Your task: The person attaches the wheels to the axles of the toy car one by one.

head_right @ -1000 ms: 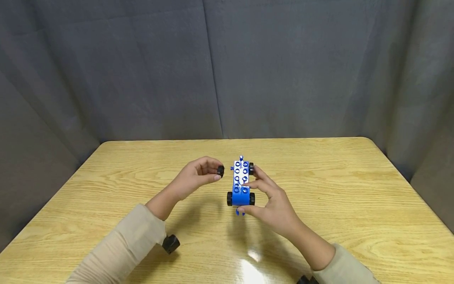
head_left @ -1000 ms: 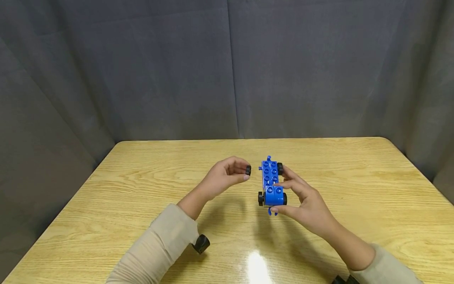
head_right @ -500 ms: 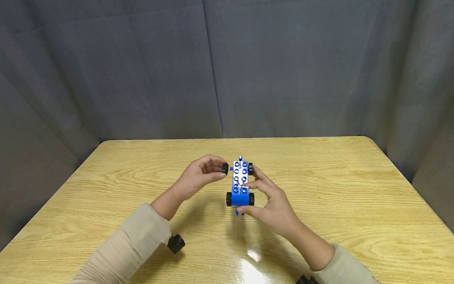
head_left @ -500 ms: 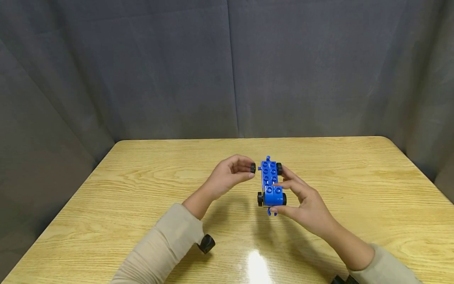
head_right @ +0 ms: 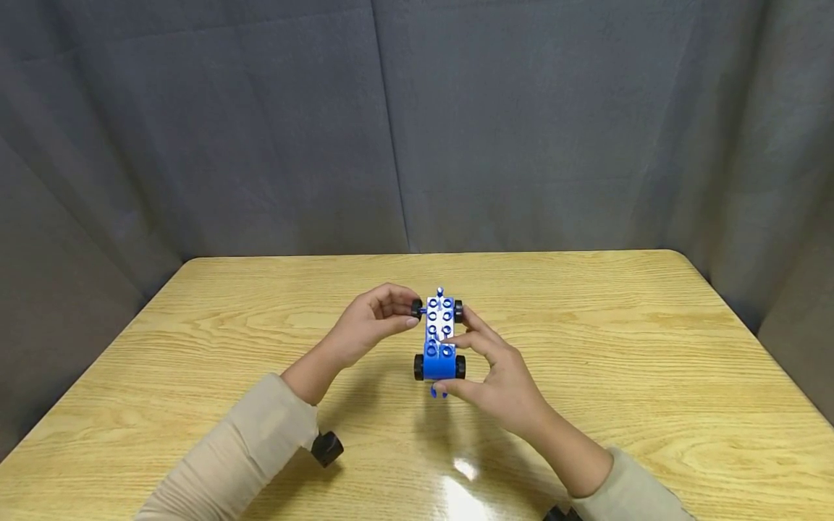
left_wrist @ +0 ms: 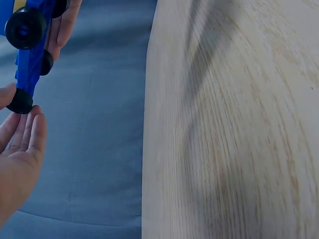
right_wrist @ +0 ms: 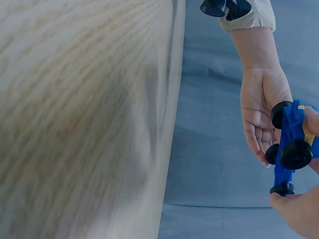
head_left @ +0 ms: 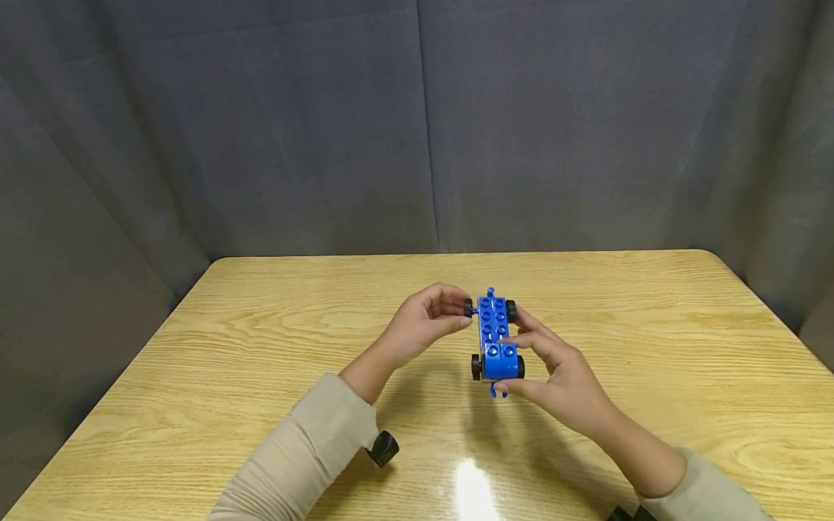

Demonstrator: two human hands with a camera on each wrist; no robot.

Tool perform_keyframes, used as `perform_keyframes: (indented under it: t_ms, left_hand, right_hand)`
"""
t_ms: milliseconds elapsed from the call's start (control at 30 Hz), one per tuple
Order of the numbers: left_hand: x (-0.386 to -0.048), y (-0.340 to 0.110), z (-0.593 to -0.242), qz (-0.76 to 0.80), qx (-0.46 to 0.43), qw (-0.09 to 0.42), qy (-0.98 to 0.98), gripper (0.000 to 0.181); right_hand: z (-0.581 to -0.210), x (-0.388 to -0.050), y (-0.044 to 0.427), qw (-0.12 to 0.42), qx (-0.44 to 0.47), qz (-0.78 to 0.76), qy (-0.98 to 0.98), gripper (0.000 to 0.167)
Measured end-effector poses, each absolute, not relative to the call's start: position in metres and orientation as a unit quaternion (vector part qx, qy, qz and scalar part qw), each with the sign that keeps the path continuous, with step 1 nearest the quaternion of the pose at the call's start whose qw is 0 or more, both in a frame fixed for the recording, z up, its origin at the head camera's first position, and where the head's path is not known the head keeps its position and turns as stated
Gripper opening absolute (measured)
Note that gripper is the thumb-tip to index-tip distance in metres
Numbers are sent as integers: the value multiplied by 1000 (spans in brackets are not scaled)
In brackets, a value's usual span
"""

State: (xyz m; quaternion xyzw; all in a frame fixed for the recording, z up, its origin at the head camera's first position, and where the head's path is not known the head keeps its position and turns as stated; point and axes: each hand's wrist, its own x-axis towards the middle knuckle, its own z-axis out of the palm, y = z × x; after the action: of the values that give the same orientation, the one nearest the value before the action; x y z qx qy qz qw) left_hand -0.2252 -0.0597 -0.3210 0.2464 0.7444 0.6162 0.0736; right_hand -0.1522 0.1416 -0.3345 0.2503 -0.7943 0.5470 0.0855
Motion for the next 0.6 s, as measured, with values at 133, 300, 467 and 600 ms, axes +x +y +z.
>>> perform_keyframes:
  t_ms: [133, 300, 467, 600]
  left_hand:
    - [-224, -59, -322, 604, 247, 57, 755, 28]
    - [-217, -57, -315, 560, 242, 31, 792, 22]
    - [-218, -54, -319, 527, 244, 5, 814, 18]
    - [-221, -53, -323, 514, 254, -11, 819, 16]
  right_hand:
    - [-334, -152, 141, 91, 269, 546, -788, 38]
    - [-334, -151, 143, 84, 284, 541, -787, 38]
    - [-334, -152, 142, 81, 288, 547, -782, 38]
    - [-334, -152, 141, 83, 287, 554, -777, 36]
